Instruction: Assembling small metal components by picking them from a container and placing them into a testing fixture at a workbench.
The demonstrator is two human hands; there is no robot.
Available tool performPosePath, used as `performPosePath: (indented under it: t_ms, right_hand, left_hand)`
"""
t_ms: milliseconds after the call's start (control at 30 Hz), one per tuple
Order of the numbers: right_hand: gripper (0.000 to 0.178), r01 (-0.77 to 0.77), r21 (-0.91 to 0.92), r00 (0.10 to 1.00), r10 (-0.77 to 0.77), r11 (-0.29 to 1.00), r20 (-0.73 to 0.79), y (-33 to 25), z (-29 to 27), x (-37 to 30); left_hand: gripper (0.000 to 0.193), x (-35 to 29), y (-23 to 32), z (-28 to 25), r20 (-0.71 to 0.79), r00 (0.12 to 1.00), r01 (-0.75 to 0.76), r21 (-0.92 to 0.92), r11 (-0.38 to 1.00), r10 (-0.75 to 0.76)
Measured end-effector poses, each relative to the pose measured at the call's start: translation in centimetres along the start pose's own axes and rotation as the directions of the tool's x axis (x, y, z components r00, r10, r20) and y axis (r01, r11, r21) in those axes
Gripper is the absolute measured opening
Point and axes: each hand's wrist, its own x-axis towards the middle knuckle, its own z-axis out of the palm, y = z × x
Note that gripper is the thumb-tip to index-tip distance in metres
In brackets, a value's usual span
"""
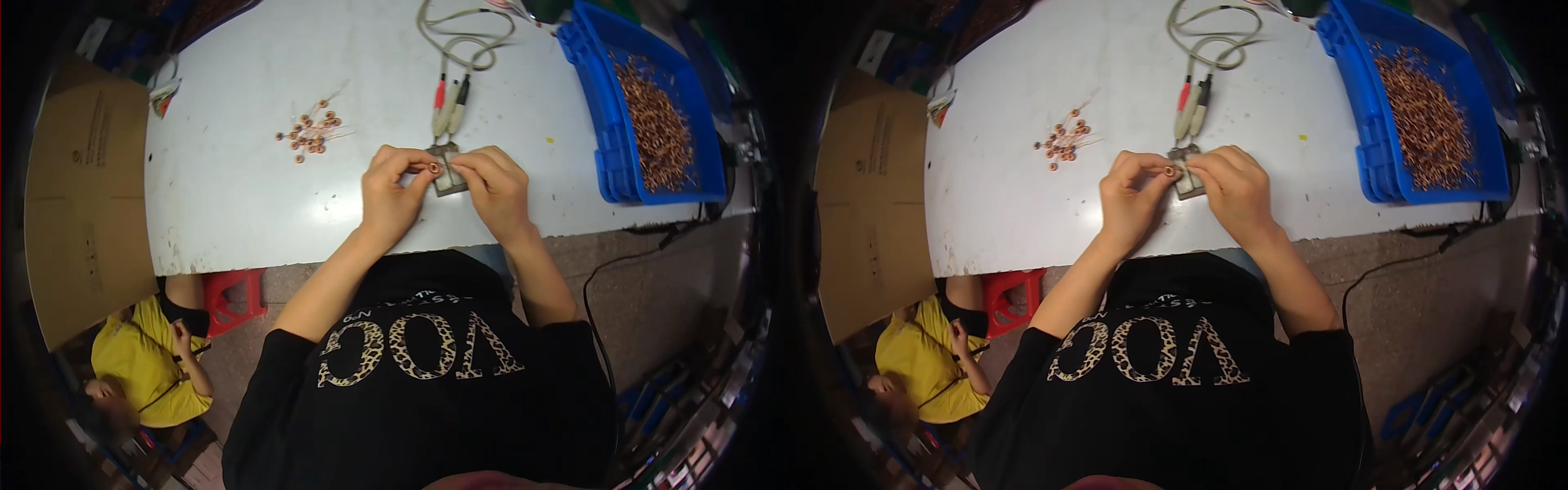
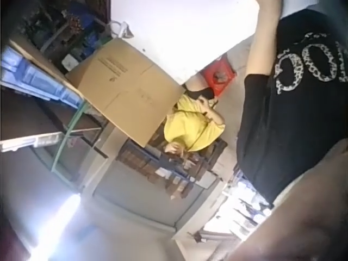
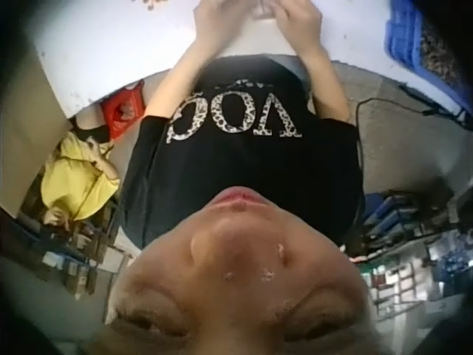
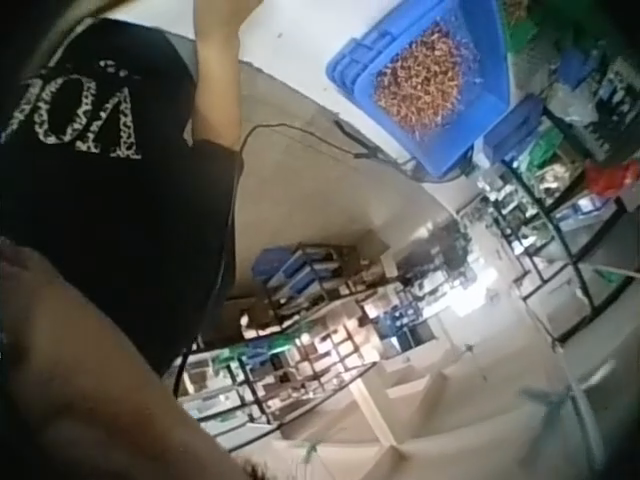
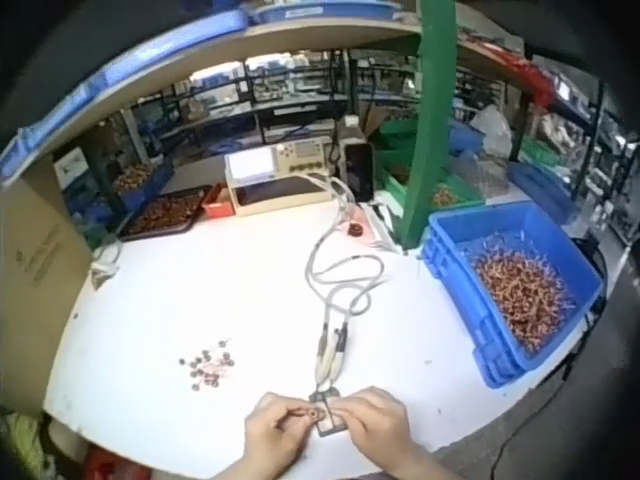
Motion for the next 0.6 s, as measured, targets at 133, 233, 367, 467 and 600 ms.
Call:
performPosePath:
  t_ms: [133, 233, 367, 467, 600]
  right_hand:
    - [0.017, -0.095, 0.133, 0.995, 0.09, 0.986, 0.047, -0.4, 0.1, 0.0]
    - [0.017, -0.05, 0.147, 0.993, 0.034, 0.988, 0.11, -0.3, -0.2, 0.3]
    - [0.015, 0.169, 0.06, 0.96, -0.178, 0.984, 0.215, -0.6, -1.8, 0.8]
    - [0.014, 0.074, 0.025, 0.967, -0.078, 0.997, 0.244, -0.8, -2.6, 0.6]
    - [0.014, -0.24, 0.13, 0.962, 0.253, 0.962, -0.098, 1.0, -6.3, 1.3]
  left_hand:
    - [0.017, 0.3, 0.6, -0.2, 0.017, 0.996, -0.087, 0.047, 0.995, 0.086]
    - [0.019, 0.3, 0.6, -0.8, 0.047, 0.982, -0.186, 0.053, 0.981, 0.183]
    - [0.023, 0.0, 1.0, -1.1, 0.122, 0.97, -0.208, -0.021, 0.978, 0.209]
    - [0.021, -0.5, 1.6, -0.5, 0.083, 0.989, -0.115, -0.124, 0.985, 0.126]
    - [0.021, -0.8, 1.3, -1.7, 0.062, 0.978, -0.195, -0.04, 0.98, 0.197]
